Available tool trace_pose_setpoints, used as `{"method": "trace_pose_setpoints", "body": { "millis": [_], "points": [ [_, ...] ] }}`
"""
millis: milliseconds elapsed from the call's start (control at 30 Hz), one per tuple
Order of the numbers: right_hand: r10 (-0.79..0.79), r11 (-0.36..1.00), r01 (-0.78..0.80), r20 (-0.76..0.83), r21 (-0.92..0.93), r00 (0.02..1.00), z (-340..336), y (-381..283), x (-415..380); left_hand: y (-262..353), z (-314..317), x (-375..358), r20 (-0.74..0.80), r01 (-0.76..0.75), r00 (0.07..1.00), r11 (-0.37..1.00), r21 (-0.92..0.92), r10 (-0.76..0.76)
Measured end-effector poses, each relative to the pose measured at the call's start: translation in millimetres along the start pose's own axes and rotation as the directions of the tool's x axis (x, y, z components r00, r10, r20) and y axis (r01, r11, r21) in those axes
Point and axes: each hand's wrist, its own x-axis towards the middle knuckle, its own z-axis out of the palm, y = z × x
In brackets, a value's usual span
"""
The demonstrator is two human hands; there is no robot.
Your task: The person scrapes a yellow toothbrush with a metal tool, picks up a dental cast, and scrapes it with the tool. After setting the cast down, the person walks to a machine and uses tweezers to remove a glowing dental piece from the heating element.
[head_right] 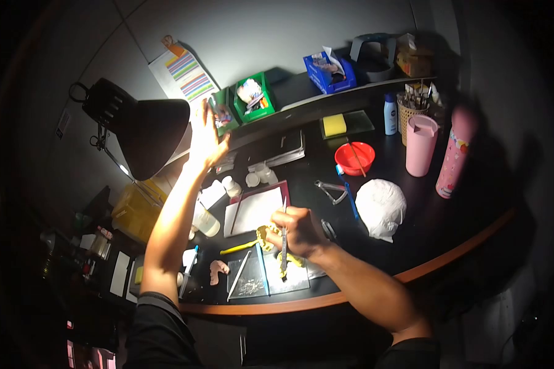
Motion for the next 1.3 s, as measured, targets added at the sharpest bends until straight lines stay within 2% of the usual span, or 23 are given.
{"method": "trace_pose_setpoints", "body": {
  "millis": [33,100,167,233,267,300,367,400,500,533,633,667,767,833,900,967,1000,1033,1100,1167,1200,1233,1300],
  "points": [
    [-0.008,1.0,0.008,-0.01,-0.005,1.0,1.1,0.4,0.1,-20.1,13.8,14.2,0.011,-0.074,0.997,0.997,-0.018,0.074],
    [-0.024,1.0,0.024,-0.027,0.006,0.999,0.9,-0.3,1.1,-43.9,28.2,37.4,0.022,-0.231,0.973,0.966,0.115,0.23],
    [0.018,1.0,-0.017,-0.011,0.024,1.0,-1.5,-3.9,1.2,-53.4,33.3,47.1,0.046,-0.259,0.966,0.963,0.079,0.256],
    [0.01,1.0,-0.01,-0.023,0.006,1.0,1.5,-2.4,-0.1,-57.8,35.3,51.4,0.207,-0.187,0.966,0.974,0.13,0.157],
    [0.009,1.0,-0.008,-0.029,0.01,1.0,2.4,-2.5,0.2,-59.1,38.3,53.8,0.299,-0.167,0.949,0.959,0.227,0.095],
    [0.01,1.0,-0.009,-0.034,0.017,0.999,2.4,-2.4,-0.1,-60.3,44.2,54.7,0.388,-0.136,0.922,0.936,0.324,-0.001],
    [0.012,1.0,-0.012,-0.01,0.003,1.0,0.2,-2.4,0.2,-61.2,47.1,56.6,0.496,-0.081,0.86,0.927,0.366,-0.121],
    [0.013,1.0,-0.013,0.005,-0.001,1.0,-0.3,-3.1,0.2,-58.0,45.9,59.3,0.564,-0.057,0.801,0.911,0.409,-0.202],
    [0.001,1.0,-0.001,-0.015,0.001,1.0,-0.4,-5.8,1.7,-63.4,53.8,51.5,0.529,-0.027,0.83,0.934,0.355,-0.177],
    [-0.004,1.0,0.004,-0.013,-0.008,1.0,-0.5,-5.4,2.0,-74.0,63.9,49.4,0.494,0.027,0.854,0.962,0.272,-0.163],
    [-0.01,1.0,0.01,-0.026,-0.012,1.0,0.6,-2.6,1.5,-44.7,27.2,54.0,0.508,-0.027,0.852,0.959,0.284,-0.126],
    [-0.007,1.0,0.007,-0.046,0.002,0.999,2.6,-1.0,2.1,-49.3,30.5,48.3,0.369,-0.074,0.929,0.961,0.266,-0.03],
    [-0.003,1.0,0.005,-0.096,0.022,0.995,1.1,-1.9,3.1,-63.3,36.8,42.4,0.171,-0.045,0.985,0.96,0.277,-0.003],
    [0.043,0.998,-0.038,-0.099,0.043,0.994,-4.7,-6.6,5.4,-26.5,5.2,22.4,0.076,0.044,0.996,0.993,0.108,-0.053],
    [0.049,0.998,-0.04,-0.159,0.057,0.986,-4.0,-7.2,5.8,8.6,-23.2,-2.7,0.115,0.168,0.98,0.985,-0.039,-0.162],
    [0.076,0.994,-0.06,-0.183,0.089,0.98,-6.6,-12.7,8.1,38.1,-57.7,-33.4,0.355,0.189,0.927,0.969,-0.159,-0.123],
    [0.067,0.995,-0.052,-0.196,0.08,0.978,-6.5,-14.5,8.4,41.4,-60.6,-55.4,0.36,0.115,0.933,0.958,-0.263,-0.014],
    [0.056,0.997,-0.042,-0.208,0.072,0.977,-6.4,-15.9,9.2,44.7,-64.0,-76.9,0.351,0.045,0.932,0.93,-0.365,0.093],
    [0.036,0.997,-0.021,-0.229,0.07,0.973,-5.3,-17.0,8.8,68.9,-78.4,-114.0,0.466,0.246,0.879,0.743,-0.623,0.099],
    [0.039,0.997,-0.024,-0.216,0.07,0.976,-5.2,-17.7,7.5,75.9,-70.4,-151.9,0.493,0.382,0.867,0.536,-0.753,0.075],
    [0.042,0.994,-0.018,-0.222,0.11,0.974,-5.5,-19.4,8.7,82.1,-79.0,-157.3,0.529,0.41,0.842,0.518,-0.751,0.1],
    [0.049,0.992,-0.024,-0.2,0.127,0.979,-7.1,-22.0,9.3,79.3,-64.4,-173.3,0.527,0.458,0.84,0.352,-0.816,0.129],
    [0.109,0.984,-0.085,-0.154,0.158,0.982,-4.2,-21.9,8.2,91.7,-65.2,-185.4,0.594,0.567,0.793,0.192,-0.801,0.135]
  ]
}}
